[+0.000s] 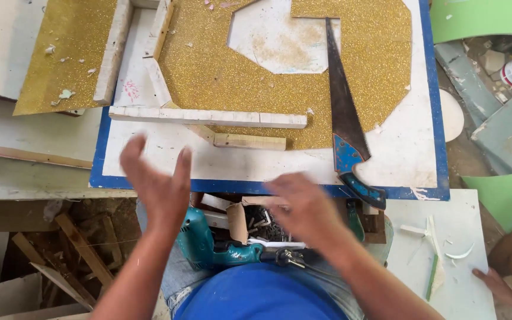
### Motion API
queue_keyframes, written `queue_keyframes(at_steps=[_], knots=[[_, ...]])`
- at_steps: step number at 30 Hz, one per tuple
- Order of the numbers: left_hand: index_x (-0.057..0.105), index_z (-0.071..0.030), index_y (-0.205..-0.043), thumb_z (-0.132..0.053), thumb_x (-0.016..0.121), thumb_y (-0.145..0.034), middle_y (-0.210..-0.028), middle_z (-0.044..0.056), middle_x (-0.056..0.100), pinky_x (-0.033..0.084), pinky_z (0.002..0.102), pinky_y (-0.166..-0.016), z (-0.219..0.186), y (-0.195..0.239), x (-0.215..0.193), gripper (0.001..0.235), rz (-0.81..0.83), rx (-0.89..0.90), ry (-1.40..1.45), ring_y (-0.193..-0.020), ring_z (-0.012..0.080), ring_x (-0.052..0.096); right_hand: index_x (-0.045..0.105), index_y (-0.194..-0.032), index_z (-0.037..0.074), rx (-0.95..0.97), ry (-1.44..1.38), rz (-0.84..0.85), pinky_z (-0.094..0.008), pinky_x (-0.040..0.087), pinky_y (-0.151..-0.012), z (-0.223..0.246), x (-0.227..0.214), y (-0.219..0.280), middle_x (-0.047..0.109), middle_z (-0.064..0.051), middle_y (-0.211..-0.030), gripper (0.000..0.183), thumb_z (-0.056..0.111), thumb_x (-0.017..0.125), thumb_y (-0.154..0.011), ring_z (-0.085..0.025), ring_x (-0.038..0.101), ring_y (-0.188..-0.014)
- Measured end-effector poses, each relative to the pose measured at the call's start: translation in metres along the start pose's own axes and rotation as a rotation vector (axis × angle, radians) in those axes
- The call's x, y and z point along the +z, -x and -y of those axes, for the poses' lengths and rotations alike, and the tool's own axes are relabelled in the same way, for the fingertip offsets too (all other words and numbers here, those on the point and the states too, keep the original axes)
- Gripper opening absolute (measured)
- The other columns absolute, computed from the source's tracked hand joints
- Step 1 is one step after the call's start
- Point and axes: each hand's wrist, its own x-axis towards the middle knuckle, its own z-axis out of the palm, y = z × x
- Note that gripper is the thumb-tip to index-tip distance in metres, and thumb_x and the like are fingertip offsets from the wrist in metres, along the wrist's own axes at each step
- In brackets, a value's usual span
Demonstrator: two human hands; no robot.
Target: Fabricating a large glittered letter sign by measuring, cutting, and fitting wooden strips around a template.
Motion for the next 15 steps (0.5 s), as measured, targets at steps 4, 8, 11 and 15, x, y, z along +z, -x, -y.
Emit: queue_keyframes(at_steps=[4, 8, 11, 15], knots=[[0.029, 0.002, -0.148, -0.035, 0.086, -0.081, -0.132, 0.024, 0.036, 0.031, 0.057, -0.114, -0.016, 0.044, -0.032, 0.096, 0.115, -0.573, -0.029, -0.129, 0.0423, 0.040, 0.076, -0.114, 0.011, -0.215, -0.001, 0.221, -0.040, 0.057, -0.084, 0.034, 0.067, -0.007, 0.073, -0.011, -0.101, 0.032, 0.026, 0.075, -0.086, -0.030, 0.071, -0.098], [0.024, -0.006, -0.156, -0.041, 0.079, -0.078, -0.138, 0.023, 0.046, 0.041, 0.056, -0.099, -0.013, 0.057, -0.041, 0.101, 0.332, -0.935, -0.014, -0.122, 0.0413, 0.049, 0.058, -0.133, -0.002, -0.314, 0.317, 0.651, -0.049, 0.051, -0.082, 0.049, 0.101, -0.015, 0.065, -0.025, -0.108, 0.049, 0.020, 0.066, -0.091, -0.038, 0.063, -0.093], [0.038, -0.013, -0.152, -0.040, 0.072, -0.077, -0.126, 0.012, 0.063, 0.050, 0.046, -0.082, -0.014, 0.067, -0.046, 0.087, 0.299, -1.007, -0.060, -0.102, 0.0293, 0.065, 0.054, -0.133, 0.001, -0.326, 0.413, 0.696, -0.046, 0.048, -0.064, 0.047, 0.118, -0.013, 0.062, -0.023, -0.099, 0.047, 0.013, 0.064, -0.089, -0.036, 0.059, -0.077], [0.040, -0.012, -0.151, -0.032, 0.077, -0.073, -0.124, 0.010, 0.067, 0.048, 0.041, -0.089, -0.021, 0.076, -0.054, 0.089, 0.174, -0.996, -0.052, -0.099, 0.0244, 0.063, 0.049, -0.143, 0.018, -0.137, 0.517, 1.028, -0.046, 0.055, -0.065, 0.061, 0.123, -0.036, 0.050, -0.022, -0.128, 0.059, 0.020, 0.075, -0.090, -0.039, 0.065, -0.089]])
